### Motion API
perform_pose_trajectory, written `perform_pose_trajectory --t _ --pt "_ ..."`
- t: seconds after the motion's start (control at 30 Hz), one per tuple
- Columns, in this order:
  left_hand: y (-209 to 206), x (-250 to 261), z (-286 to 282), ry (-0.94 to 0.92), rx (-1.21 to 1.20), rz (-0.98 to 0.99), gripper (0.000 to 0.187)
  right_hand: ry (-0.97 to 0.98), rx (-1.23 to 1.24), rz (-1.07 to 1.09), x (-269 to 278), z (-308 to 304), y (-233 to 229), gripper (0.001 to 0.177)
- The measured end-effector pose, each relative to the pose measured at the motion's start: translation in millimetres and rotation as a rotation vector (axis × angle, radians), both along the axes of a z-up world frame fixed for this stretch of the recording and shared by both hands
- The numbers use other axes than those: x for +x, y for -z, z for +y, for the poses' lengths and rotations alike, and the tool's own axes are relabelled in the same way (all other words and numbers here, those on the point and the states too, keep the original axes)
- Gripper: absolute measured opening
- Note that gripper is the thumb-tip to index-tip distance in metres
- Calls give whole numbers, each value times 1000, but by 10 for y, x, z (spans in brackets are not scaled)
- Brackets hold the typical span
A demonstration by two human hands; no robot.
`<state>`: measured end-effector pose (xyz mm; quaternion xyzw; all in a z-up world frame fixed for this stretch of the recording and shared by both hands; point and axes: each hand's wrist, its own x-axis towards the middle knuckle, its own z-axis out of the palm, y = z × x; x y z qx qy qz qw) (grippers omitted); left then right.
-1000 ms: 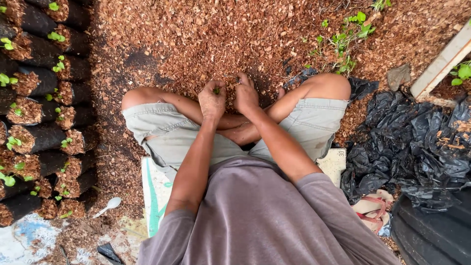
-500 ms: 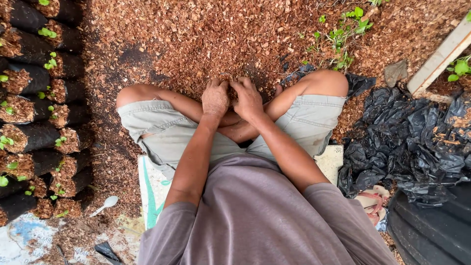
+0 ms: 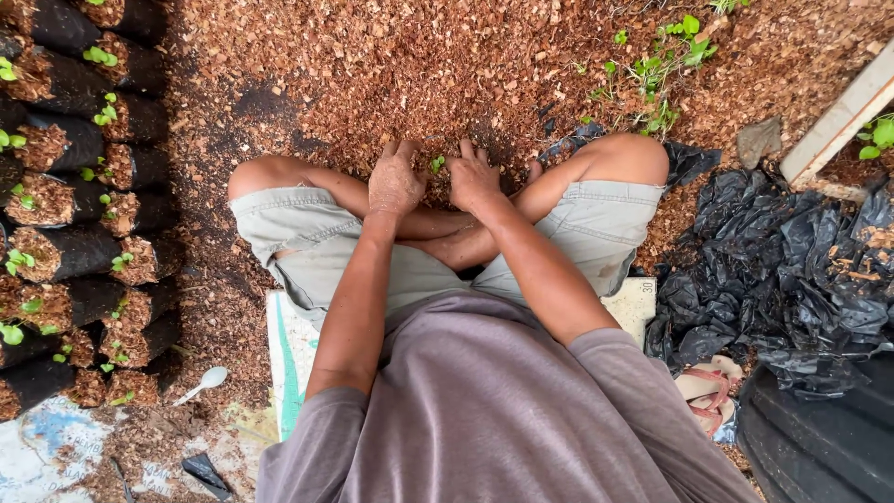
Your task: Transplanting small seedlings into nursery bags and covering them with mulch
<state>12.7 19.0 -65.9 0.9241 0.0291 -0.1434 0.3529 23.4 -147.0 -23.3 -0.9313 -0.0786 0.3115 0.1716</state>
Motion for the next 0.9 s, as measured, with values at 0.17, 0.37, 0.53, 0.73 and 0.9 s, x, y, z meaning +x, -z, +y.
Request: perform_pose_trajectory --t 0.17,0.37,0.53,0.73,0.9 --pt "61 11 -98 70 46 23 64 18 -32 10 23 90 -218 50" --pt "397 26 -98 53 37 -36 57 126 155 -72 -37 1 -476 55" --pt "677 136 -182 40 11 -57 48 140 283 -112 65 -49 -229 78" --pt "380 114 -246 4 -79 -74 29 106 247 -171 122 -52 40 46" --pt "452 64 -245 2 -71 -82 34 28 410 -256 136 -126 14 41"
